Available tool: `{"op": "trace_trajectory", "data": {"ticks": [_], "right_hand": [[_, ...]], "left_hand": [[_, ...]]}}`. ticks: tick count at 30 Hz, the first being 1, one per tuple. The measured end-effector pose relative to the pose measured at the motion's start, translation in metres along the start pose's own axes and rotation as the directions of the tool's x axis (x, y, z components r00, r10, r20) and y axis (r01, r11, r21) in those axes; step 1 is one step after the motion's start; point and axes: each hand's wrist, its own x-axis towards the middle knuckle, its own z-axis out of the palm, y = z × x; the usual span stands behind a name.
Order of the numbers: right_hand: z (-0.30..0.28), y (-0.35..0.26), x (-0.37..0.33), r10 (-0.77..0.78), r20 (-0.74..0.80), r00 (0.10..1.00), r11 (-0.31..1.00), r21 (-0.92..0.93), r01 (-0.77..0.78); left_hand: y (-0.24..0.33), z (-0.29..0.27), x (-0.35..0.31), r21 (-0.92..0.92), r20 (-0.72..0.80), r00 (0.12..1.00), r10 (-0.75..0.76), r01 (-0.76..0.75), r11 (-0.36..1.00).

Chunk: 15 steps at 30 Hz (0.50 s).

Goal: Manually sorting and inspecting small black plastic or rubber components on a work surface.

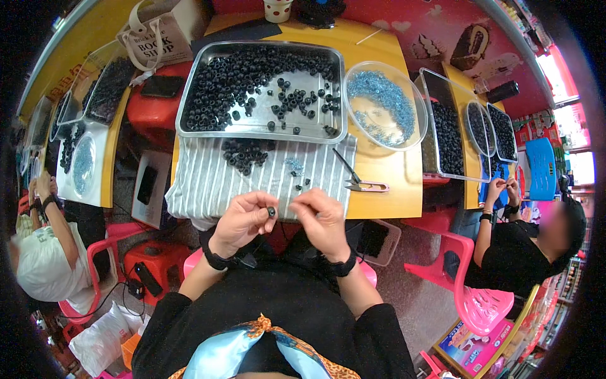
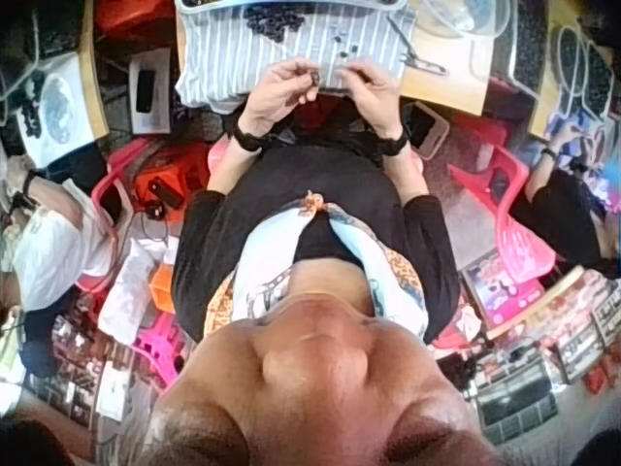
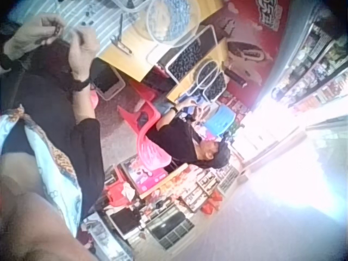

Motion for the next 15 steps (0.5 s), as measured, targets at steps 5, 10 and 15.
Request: {"op": "trace_trajectory", "data": {"ticks": [5,10,15], "right_hand": [[-0.008,0.005,0.015,-0.126,0.011,0.992,0.872,-0.476,0.116],[0.007,0.013,0.016,-0.142,0.145,0.979,0.695,-0.689,0.203],[0.004,0.006,0.008,0.029,0.062,0.998,1.0,0.002,-0.029]], "left_hand": [[-0.008,0.0,0.011,-0.067,-0.082,0.997,0.016,-0.022,0.997],[-0.005,0.0,0.01,-0.073,-0.097,0.995,0.027,-0.034,0.997],[-0.006,0.001,0.009,-0.041,-0.091,0.994,0.056,-0.06,0.997]]}}
